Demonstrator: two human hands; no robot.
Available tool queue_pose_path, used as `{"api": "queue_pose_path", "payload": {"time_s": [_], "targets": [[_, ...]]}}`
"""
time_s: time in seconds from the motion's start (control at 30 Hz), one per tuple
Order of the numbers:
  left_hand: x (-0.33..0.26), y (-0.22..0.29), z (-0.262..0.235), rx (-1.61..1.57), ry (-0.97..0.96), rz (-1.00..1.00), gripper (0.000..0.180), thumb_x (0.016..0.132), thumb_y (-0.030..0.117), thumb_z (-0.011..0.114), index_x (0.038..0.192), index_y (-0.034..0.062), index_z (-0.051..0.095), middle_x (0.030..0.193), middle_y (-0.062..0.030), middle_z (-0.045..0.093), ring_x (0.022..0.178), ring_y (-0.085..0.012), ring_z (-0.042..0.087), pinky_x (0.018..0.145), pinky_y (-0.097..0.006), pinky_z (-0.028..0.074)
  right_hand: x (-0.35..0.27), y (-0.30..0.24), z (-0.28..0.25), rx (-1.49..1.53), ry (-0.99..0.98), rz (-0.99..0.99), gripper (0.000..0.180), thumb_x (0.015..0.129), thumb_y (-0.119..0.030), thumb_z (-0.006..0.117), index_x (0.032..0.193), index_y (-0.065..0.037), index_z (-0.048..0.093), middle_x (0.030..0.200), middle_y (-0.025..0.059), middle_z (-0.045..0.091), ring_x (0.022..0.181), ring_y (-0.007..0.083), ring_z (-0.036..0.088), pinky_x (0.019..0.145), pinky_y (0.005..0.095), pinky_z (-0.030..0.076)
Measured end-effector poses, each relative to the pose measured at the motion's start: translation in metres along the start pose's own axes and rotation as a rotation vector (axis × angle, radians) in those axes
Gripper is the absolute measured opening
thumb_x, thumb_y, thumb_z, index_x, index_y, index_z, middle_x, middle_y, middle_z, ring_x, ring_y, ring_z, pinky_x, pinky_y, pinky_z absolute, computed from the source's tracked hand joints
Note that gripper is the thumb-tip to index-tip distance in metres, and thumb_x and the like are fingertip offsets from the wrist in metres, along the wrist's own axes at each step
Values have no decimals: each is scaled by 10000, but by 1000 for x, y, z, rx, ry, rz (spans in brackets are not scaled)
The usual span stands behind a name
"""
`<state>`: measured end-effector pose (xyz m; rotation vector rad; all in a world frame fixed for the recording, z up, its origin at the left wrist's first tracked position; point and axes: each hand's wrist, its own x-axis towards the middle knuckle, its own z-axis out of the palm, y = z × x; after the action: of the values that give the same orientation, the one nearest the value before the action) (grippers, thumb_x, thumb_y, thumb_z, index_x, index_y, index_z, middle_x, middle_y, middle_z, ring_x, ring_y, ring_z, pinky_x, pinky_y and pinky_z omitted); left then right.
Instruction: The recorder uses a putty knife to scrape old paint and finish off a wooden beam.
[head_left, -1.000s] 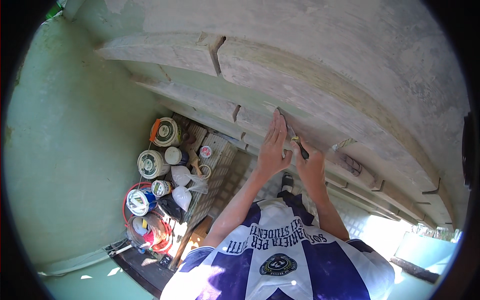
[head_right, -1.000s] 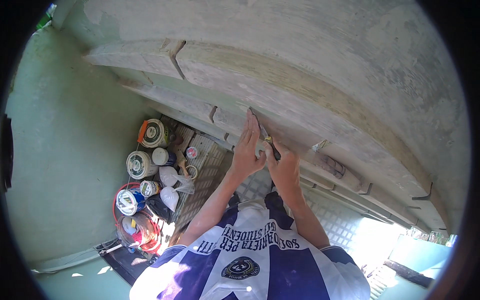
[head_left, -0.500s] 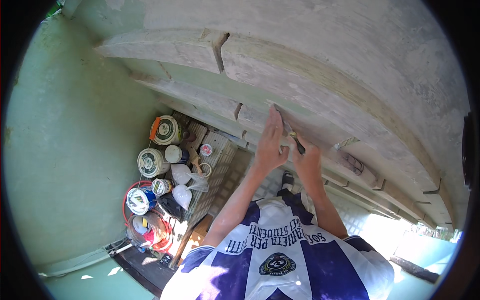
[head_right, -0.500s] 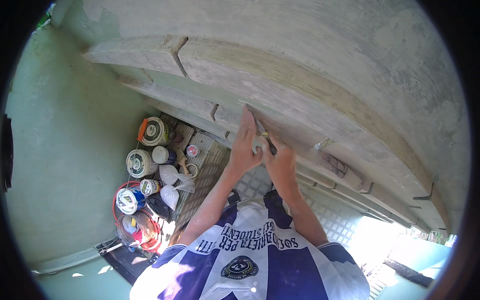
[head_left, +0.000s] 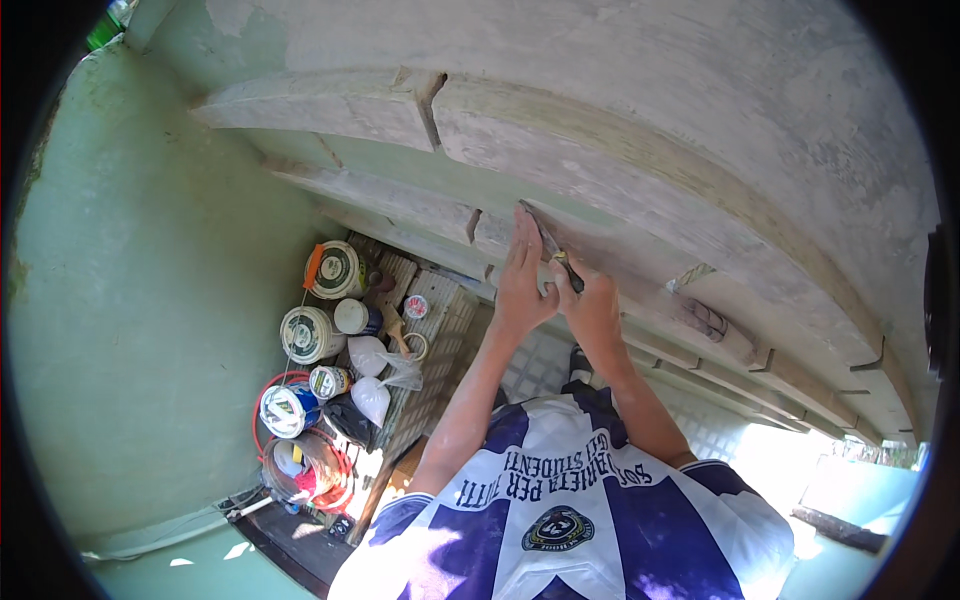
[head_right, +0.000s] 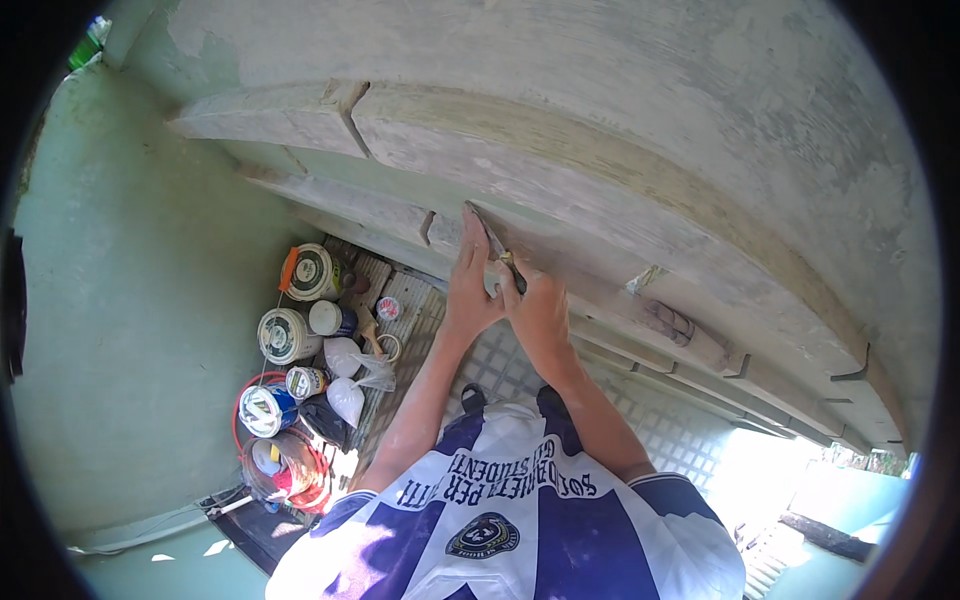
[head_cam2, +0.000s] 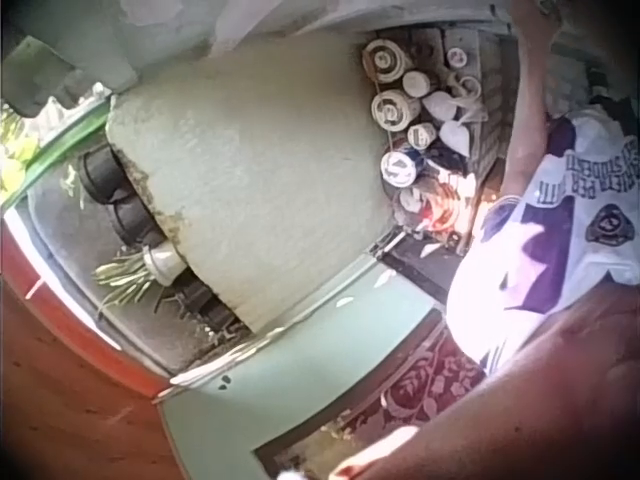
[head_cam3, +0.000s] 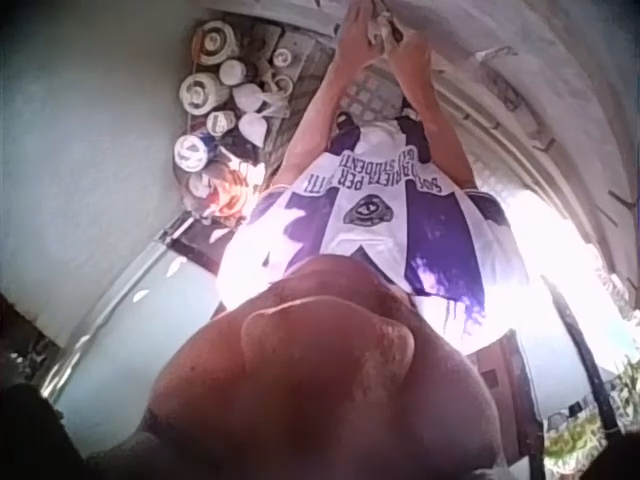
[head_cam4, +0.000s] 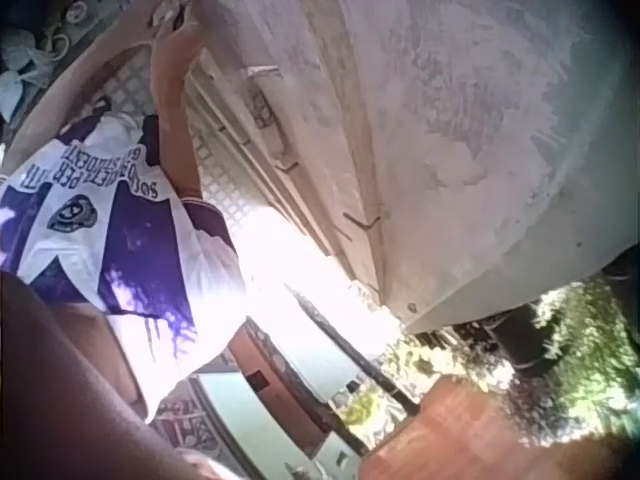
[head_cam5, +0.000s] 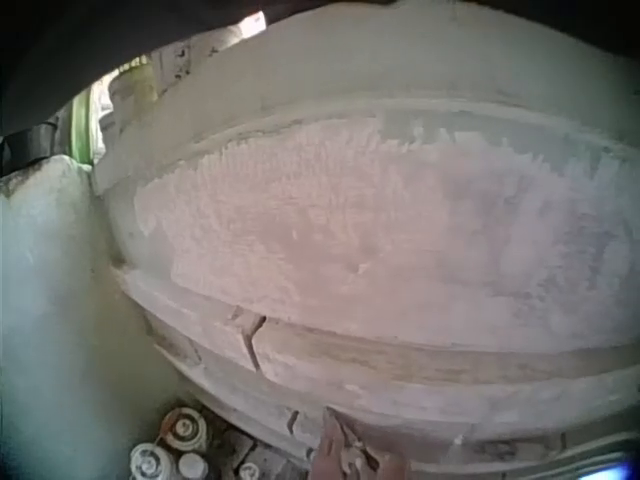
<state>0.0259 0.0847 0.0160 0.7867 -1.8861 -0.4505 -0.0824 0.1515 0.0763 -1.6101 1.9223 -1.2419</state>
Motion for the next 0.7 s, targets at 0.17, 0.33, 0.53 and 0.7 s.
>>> {"api": "queue_pose_path", "payload": {"time_s": [0.17,0.33,0.53,0.7], "targets": [[-9,16,-4,-35,-93,-30,946,649,-12,551,1508,-109,166,1548,-367,193,1447,-508,196,1185,-482,251,-15,2,-17,31,-26,11,290,916,-167,657,1120,38,679,786,289,640,697,440,621,638,421,505],[-7,2,3,-38,-48,-13,942,654,-9,549,1511,-103,167,1550,-359,198,1447,-501,206,1181,-480,259,-4,3,-3,55,-67,59,295,930,-172,642,1128,44,675,766,296,626,643,429,602,628,397,498],[-8,2,-8,35,-25,-2,952,648,1,563,1512,-96,175,1545,-362,209,1448,-494,211,1172,-474,282,-9,7,2,25,-32,-34,295,933,-189,641,1111,42,683,729,290,614,607,398,596,603,385,488],[-11,10,3,-51,-73,-48,956,660,3,574,1520,-82,166,1547,-358,213,1445,-496,217,1172,-481,277,-9,5,-14,-31,-66,16,279,929,-203,645,1093,16,698,769,283,645,739,451,645,648,442,513]]}}
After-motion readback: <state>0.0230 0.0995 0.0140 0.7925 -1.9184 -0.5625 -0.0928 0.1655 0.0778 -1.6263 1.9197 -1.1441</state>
